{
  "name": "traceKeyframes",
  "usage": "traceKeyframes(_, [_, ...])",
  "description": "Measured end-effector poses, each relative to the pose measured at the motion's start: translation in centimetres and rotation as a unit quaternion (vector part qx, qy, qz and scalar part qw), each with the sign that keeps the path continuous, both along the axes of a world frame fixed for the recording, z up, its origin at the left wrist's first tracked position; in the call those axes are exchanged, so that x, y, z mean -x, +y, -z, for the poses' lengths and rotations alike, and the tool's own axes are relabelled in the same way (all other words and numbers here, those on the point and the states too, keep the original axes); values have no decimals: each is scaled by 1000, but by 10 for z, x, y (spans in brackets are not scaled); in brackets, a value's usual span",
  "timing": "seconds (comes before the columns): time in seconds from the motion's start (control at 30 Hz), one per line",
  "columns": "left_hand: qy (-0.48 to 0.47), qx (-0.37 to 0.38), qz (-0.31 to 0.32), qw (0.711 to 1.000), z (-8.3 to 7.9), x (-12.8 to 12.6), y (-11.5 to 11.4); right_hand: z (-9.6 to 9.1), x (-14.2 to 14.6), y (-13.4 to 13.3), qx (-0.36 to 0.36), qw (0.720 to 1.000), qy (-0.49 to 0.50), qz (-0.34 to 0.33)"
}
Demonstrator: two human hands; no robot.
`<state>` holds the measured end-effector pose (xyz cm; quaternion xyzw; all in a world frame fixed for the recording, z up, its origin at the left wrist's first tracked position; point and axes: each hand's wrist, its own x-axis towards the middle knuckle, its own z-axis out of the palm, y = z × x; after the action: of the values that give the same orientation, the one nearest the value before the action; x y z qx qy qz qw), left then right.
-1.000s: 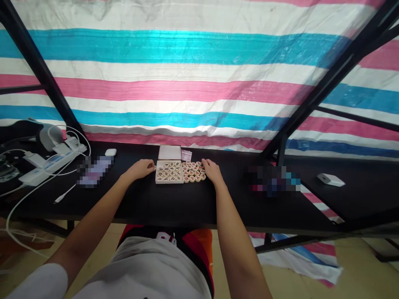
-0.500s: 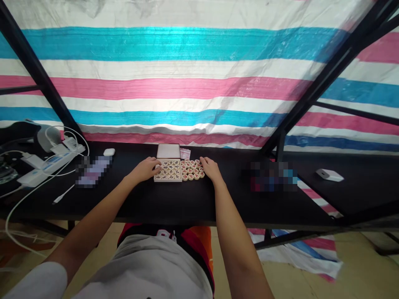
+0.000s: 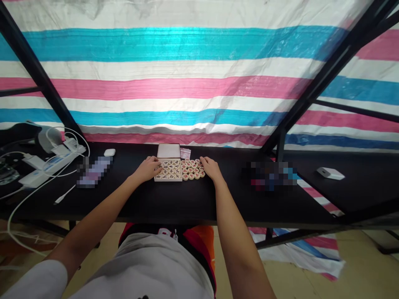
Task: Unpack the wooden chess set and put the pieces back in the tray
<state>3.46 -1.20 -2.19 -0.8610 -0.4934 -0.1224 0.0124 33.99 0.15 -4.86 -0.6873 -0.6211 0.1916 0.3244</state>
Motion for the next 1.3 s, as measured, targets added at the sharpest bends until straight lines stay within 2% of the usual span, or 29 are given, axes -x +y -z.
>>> traceKeyframes(0.17, [-26, 3, -1, 1000, -1, 1, 2, 0, -1, 0, 2, 1000, 7, -4])
traceKeyframes(0.4, [-74, 3, 35, 997, -5, 1, 1, -1, 1, -1, 2, 1000, 5, 4])
traceKeyframes(0.53, [-149, -30, -5, 988, -16, 20, 7, -2, 2, -3, 9, 1000, 5, 4])
traceKeyframes(0.57, [-156, -18, -23, 987, -19, 27, 9, -3, 2, -3, 10, 1000, 7, 3])
traceKeyframes(0.63, [-176, 50, -48, 982, -23, 43, 13, -3, 2, -4, 8, 1000, 10, 1])
traceKeyframes(0.73, [-210, 160, -29, 964, -25, 59, 18, -3, 2, -4, 7, 1000, 8, 2])
traceKeyframes(0.8, [-206, 223, -10, 953, -23, 61, 18, -3, 2, -3, 7, 1000, 8, -1])
traceKeyframes(0.87, [-184, 252, -4, 950, -20, 58, 18, -3, 2, -3, 9, 1000, 9, -3])
traceKeyframes(0.97, [-126, 215, -32, 968, -20, 48, 14, -3, 1, -2, 7, 1000, 8, -1])
traceKeyframes(1.07, [-80, 143, -52, 985, -23, 39, 8, -3, 1, -3, 5, 1000, 9, -1])
traceKeyframes(1.17, [-77, 74, -20, 994, -25, 28, 1, -3, 1, -3, 6, 1000, 16, 0])
traceKeyframes(1.3, [-41, 80, 61, 994, -21, 15, -4, -3, 1, -3, 8, 1000, 14, -2])
